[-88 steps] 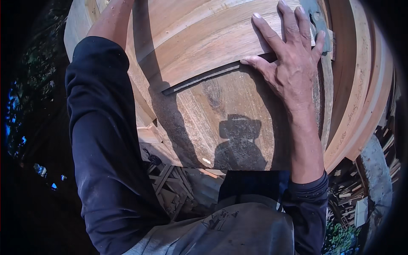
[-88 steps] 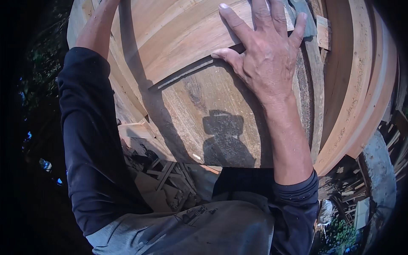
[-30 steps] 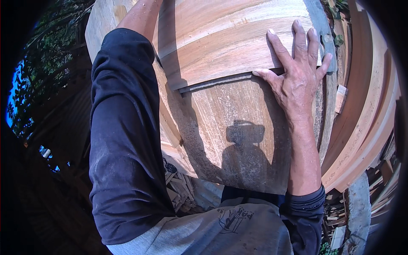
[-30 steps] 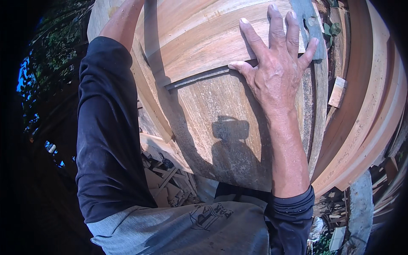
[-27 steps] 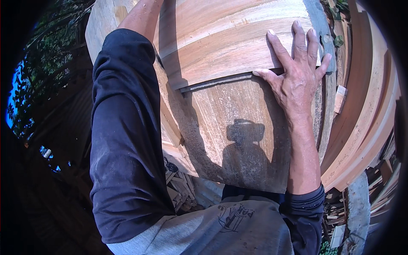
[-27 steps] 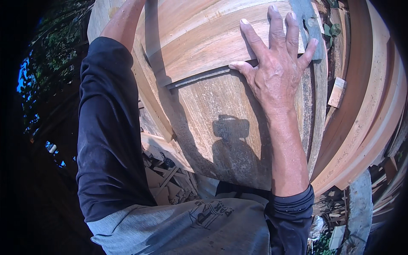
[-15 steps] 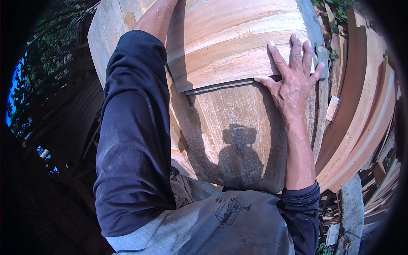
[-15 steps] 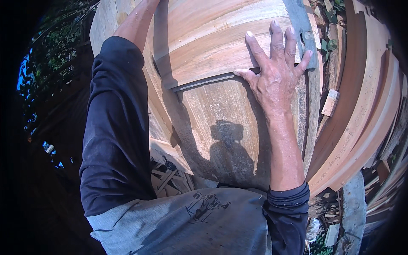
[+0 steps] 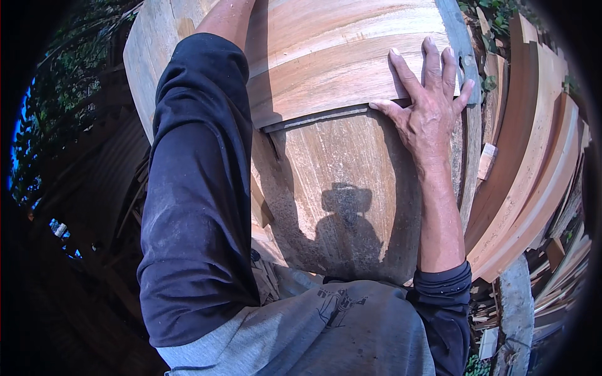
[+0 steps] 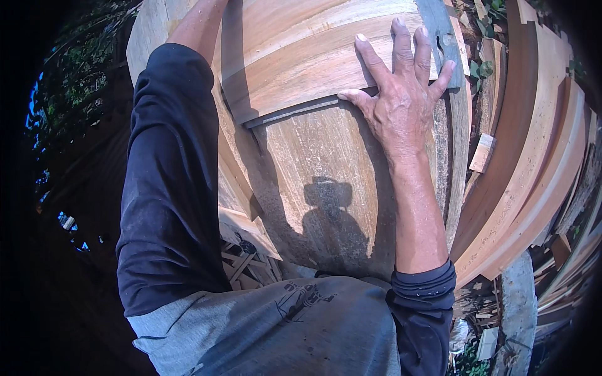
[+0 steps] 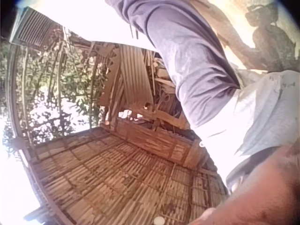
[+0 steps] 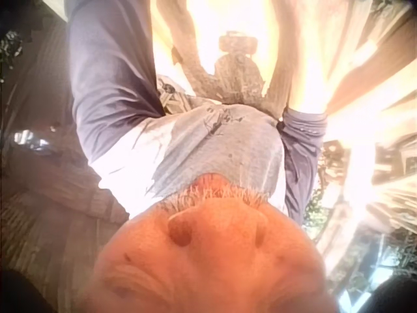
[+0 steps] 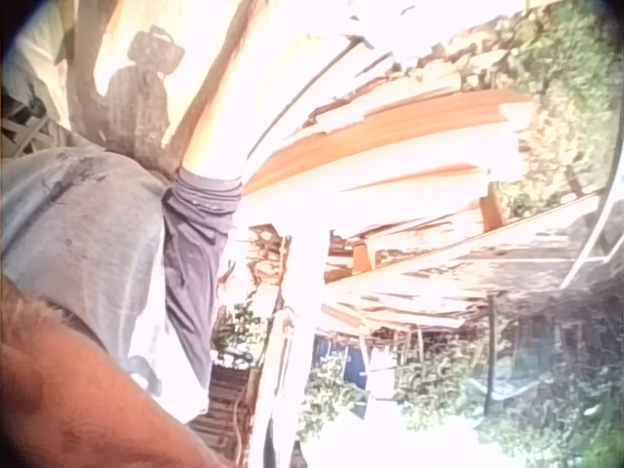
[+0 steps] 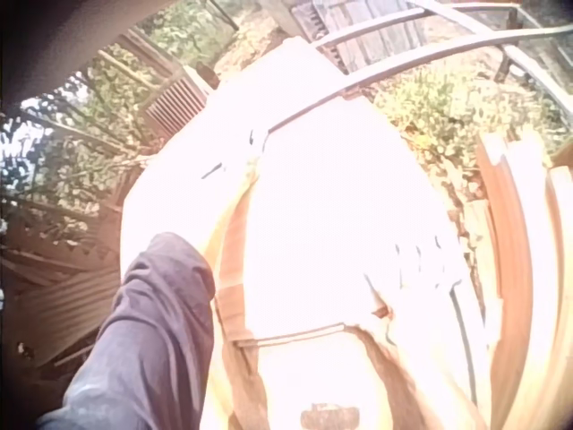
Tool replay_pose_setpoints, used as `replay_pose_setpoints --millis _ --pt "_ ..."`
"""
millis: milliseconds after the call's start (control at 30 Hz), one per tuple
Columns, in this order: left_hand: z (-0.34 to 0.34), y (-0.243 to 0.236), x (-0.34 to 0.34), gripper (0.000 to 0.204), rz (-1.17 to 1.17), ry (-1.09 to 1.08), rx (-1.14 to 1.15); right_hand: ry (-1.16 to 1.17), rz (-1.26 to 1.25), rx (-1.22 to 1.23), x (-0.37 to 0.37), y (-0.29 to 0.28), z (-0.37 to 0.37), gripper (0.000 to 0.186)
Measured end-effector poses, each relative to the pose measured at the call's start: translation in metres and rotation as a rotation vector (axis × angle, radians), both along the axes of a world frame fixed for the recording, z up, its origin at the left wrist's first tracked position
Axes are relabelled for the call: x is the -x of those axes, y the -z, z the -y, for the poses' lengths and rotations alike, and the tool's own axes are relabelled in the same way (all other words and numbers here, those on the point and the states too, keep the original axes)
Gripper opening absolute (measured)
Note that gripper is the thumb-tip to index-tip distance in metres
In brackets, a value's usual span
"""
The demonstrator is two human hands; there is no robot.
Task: The person assembles a wooden structure by using a pneumatic nail gun to join pieces of wood, marks measurements with a pencil, and luego positions boards on a table saw to make cuts.
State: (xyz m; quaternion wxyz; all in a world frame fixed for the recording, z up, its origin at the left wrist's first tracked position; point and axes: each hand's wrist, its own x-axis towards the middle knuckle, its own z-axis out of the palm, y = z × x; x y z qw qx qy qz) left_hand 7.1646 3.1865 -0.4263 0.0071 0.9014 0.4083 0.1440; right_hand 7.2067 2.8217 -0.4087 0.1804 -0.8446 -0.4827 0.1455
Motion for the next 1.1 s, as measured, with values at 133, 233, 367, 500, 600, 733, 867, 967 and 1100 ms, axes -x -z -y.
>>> replay_pose_setpoints --millis 133,233,367,500,600,733,867,967,1100 --pt "-0.005 -0.002 -0.003 0.038 -0.002 -0.007 0.004 -0.007 0.009 -0.057 -0.005 -0.001 -0.004 0.078" --pt "-0.008 0.003 -0.009 0.038 0.008 -0.01 0.015 -0.015 0.019 -0.019 -0.01 -0.008 -0.001 0.079" --pt "-0.015 0.021 0.019 0.038 -0.049 -0.098 -0.033 -0.048 -0.059 0.037 -0.001 -0.007 -0.006 0.087" --pt "-0.02 0.027 0.037 0.041 -0.014 -0.113 -0.125 -0.069 -0.079 0.046 0.008 -0.03 0.006 0.086" --pt "0.015 0.022 0.039 0.041 0.001 -0.111 -0.096 -0.071 -0.052 0.037 0.013 -0.035 0.039 0.086" --pt "0.076 -0.003 0.045 0.041 -0.087 -0.108 0.016 -0.071 -0.047 0.018 0.029 -0.038 0.095 0.089" --pt "0.147 -0.013 0.076 0.041 -0.038 -0.135 -0.055 -0.107 -0.033 0.047 0.05 -0.054 0.164 0.086" --pt "0.21 -0.026 0.093 0.041 -0.058 -0.139 -0.011 -0.118 -0.026 0.08 0.066 -0.06 0.223 0.085" --pt "0.278 -0.043 0.113 0.041 -0.048 -0.127 -0.001 -0.122 -0.011 0.1 0.091 -0.063 0.295 0.085"
